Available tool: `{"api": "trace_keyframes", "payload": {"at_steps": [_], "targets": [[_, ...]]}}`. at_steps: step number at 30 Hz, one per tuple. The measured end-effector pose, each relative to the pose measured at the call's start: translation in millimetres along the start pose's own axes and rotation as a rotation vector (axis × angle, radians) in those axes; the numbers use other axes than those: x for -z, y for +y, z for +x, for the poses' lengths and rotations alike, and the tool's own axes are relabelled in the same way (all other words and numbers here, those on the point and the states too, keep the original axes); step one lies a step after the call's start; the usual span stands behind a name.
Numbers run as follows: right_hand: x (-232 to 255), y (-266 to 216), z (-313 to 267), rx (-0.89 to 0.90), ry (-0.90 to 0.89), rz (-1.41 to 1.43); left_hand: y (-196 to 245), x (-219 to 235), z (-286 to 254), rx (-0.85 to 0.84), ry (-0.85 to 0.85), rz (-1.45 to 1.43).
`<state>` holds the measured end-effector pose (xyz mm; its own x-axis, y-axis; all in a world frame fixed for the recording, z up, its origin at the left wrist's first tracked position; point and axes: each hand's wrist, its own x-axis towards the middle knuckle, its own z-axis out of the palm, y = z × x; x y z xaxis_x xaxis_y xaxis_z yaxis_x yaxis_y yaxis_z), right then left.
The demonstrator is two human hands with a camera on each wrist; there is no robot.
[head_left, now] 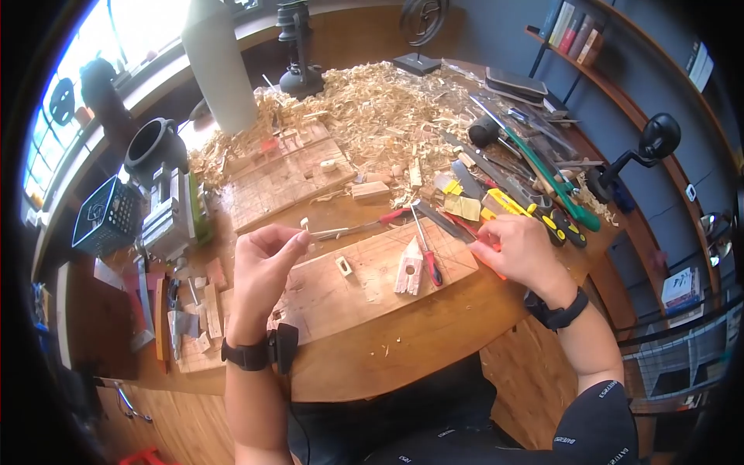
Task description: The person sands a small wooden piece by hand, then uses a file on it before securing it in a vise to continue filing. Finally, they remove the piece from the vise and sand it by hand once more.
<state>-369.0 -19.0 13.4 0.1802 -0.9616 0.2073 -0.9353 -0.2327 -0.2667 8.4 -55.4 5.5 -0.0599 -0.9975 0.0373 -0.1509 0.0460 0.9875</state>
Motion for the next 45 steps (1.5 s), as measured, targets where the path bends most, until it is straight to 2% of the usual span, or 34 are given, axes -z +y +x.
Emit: {"api": "trace_keyframes", "payload": {"at_steps": [5,9,11,18,22,24,25,26,28,33,35,39,41,45], "targets": [[-20,2,-6,0.024,0.061,-0.110,1,-1,0,-0.005,0.003,0.029],[-10,-7,-4,-0.018,0.027,-0.113,0,-2,0,-0.026,0.008,0.040],[-2,-10,7,-0.220,-0.154,-0.072,1,-3,-1,-0.022,0.009,0.045],[-26,21,36,-0.013,-0.032,-0.160,-1,-2,0,-0.017,0.014,0.049],[-11,16,48,-0.127,-0.095,-0.281,-1,-3,-1,-0.021,0.012,0.024],[0,21,51,-0.251,-0.064,-0.086,-1,-2,-1,-0.037,0.001,0.005],[7,23,52,-0.274,-0.104,0.030,-2,-3,-1,-0.036,0.001,0.004],[11,26,52,-0.274,-0.105,0.029,-2,-3,-1,-0.044,0.003,0.006],[17,31,53,-0.339,-0.239,0.195,-1,-4,-1,-0.055,0.005,0.006],[15,37,52,-0.299,-0.179,0.217,0,-3,-2,-0.036,0.004,-0.009],[24,30,52,-0.365,-0.115,0.256,-1,-4,-1,-0.040,0.002,-0.011],[15,41,52,-0.285,-0.122,0.275,0,-5,-2,-0.038,0.005,-0.014],[9,48,51,-0.278,-0.115,0.443,0,-4,-2,-0.038,0.003,-0.017],[9,49,52,-0.278,-0.191,0.401,0,-3,-2,-0.033,-0.001,-0.005]]}}
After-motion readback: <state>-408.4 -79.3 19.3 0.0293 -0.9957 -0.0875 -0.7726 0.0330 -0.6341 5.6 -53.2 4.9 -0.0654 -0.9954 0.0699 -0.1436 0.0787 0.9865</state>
